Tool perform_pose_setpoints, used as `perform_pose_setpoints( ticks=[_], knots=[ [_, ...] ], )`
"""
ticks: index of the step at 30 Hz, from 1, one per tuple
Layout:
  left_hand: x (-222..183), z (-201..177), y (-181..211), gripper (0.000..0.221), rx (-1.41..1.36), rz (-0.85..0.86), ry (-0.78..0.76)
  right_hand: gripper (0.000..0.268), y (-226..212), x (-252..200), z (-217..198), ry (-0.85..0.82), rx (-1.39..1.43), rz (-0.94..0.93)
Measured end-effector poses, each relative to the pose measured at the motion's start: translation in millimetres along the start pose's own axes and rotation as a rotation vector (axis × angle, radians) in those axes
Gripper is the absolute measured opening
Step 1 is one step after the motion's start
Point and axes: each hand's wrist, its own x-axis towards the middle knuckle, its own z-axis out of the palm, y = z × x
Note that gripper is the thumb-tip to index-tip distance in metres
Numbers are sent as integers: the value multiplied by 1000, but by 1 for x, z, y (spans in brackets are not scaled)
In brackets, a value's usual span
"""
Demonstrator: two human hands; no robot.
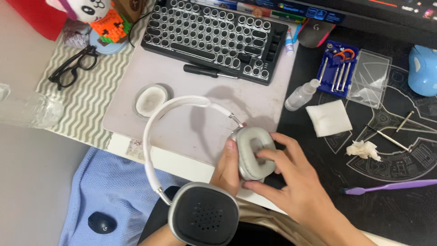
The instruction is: The person pokes a small tool into a hole on the side of the headphones to release the headband from the ear cup, then pulls the two pieces apart.
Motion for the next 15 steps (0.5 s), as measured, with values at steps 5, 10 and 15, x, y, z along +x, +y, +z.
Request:
perform_pose_setpoints(
  ticks=[5, 10, 15],
  knots=[
    [6, -5, 8, 59, 135, -175, -63, 43, 2, 2, -4, 178, -179, -185],
    [15, 2, -2, 59, -483, -462, 35, 57, 9, -1, 0, 99, -198, -152],
    [15, -4, 3, 56, -371, -432, -10, 61, 6, -2, -6, 71, -149, -108]
  ],
)
